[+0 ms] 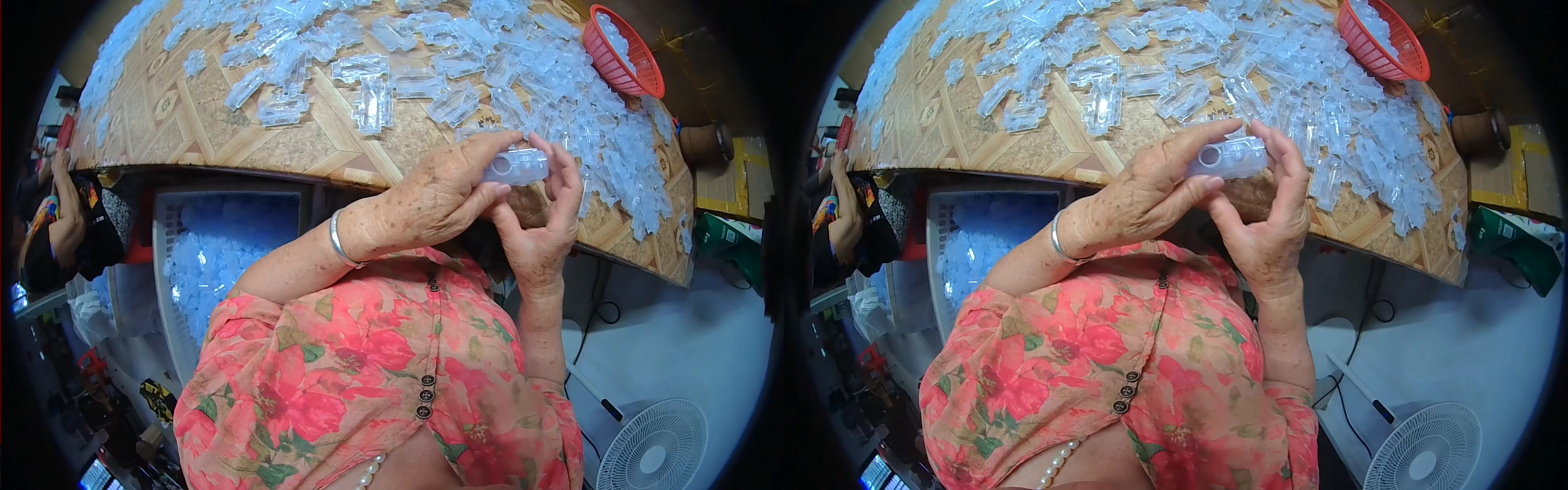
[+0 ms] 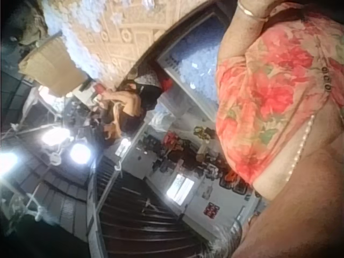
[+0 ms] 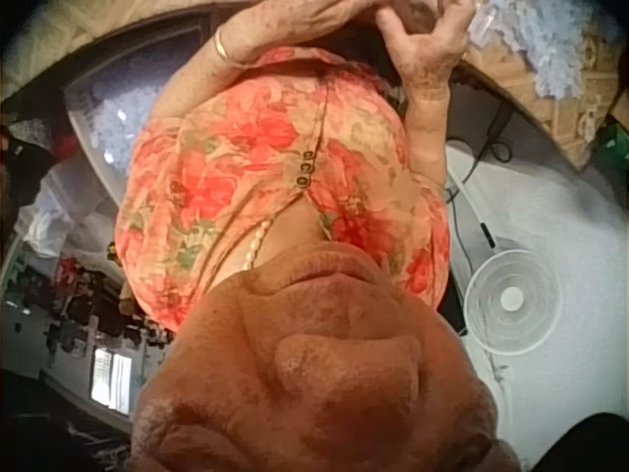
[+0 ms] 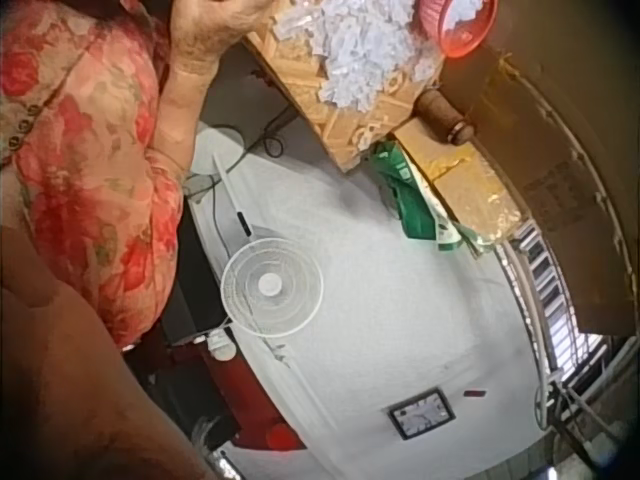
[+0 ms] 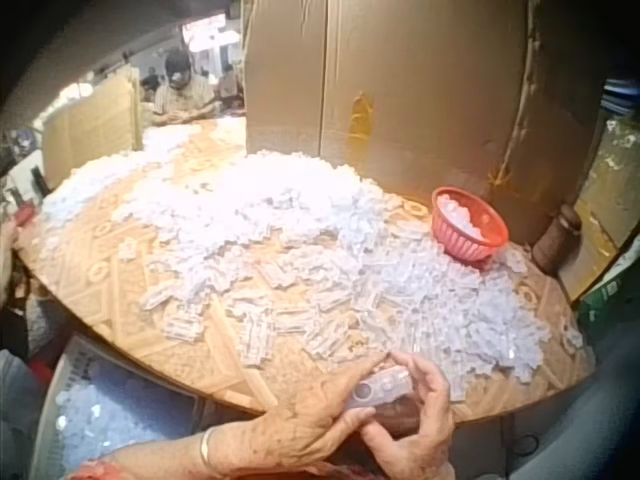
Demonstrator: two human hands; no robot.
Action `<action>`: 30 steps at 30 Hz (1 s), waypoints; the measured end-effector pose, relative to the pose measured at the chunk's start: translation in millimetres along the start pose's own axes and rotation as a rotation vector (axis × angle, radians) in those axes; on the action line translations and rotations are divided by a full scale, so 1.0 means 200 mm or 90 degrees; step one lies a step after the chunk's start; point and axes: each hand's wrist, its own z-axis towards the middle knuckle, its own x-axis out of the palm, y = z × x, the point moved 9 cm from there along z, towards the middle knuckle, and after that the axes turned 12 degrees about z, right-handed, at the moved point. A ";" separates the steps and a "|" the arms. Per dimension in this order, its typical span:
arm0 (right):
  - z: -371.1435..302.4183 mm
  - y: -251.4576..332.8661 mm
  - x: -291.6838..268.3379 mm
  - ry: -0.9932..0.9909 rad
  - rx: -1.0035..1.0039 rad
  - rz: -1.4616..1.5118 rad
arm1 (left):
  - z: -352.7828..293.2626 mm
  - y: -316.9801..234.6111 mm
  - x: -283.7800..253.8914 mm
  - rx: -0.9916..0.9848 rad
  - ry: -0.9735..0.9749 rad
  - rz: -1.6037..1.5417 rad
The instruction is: The person sits at a wooden table and repeatedly picks up small, clear plastic components. They manipulate the parts with both hands, snapping them together to form small assemblies, and then place the finished units into a red basket on the right side of the table.
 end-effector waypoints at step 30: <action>0.42 -0.08 -0.21 0.103 -0.020 -0.368 | 0.01 0.09 -0.02 0.091 -0.088 0.187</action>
